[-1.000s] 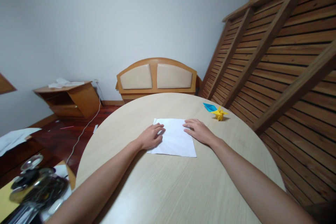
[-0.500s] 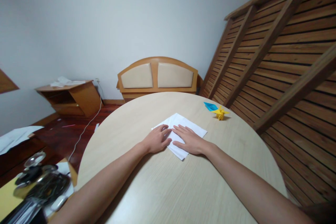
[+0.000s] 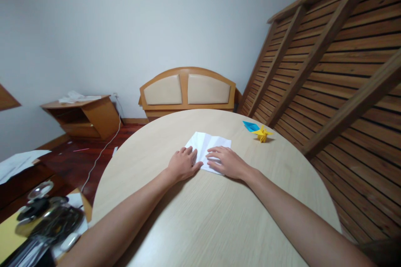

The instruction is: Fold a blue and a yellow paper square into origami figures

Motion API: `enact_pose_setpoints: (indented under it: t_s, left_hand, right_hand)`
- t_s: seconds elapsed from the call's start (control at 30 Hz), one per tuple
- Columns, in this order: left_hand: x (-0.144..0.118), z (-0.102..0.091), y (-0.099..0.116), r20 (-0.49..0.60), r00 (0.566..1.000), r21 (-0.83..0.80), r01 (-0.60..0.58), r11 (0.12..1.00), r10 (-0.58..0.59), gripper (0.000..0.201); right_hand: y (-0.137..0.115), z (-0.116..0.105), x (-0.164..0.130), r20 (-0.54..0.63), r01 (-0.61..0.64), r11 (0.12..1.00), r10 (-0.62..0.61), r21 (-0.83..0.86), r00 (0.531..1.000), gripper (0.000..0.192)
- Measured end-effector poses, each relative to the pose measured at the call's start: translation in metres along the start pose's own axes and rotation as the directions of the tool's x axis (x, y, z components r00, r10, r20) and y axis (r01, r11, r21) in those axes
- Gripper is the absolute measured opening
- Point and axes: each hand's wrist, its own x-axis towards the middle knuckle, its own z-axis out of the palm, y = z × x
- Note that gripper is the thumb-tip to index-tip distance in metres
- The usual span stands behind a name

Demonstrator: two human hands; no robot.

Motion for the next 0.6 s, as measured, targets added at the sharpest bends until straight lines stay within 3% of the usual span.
enact_pose_setpoints:
  t_s: [0.1,0.23,0.43,0.6]
  left_hand:
    - [0.000,-0.001,0.002,-0.031,0.999,0.039,0.031,0.999,-0.030,0.047]
    - [0.003,-0.001,-0.004,-0.054,0.998,0.034,0.014,0.999,-0.012,0.041]
    - [0.004,0.003,-0.013,-0.066,0.958,-0.194,-0.287,0.938,0.279,0.036]
    - [0.004,0.004,-0.014,-0.078,0.940,-0.210,-0.342,0.916,0.333,0.031]
  right_hand:
    - [-0.007,0.003,-0.001,0.084,0.041,0.998,-0.045,0.047,0.995,0.040]
    - [0.000,0.005,-0.003,0.131,0.002,0.999,-0.008,0.046,0.991,0.044]
    - [0.015,0.004,-0.006,0.138,-0.059,0.998,0.054,0.032,0.989,0.040]
    - [0.018,0.004,-0.008,0.103,-0.067,0.998,0.068,-0.016,0.992,0.036]
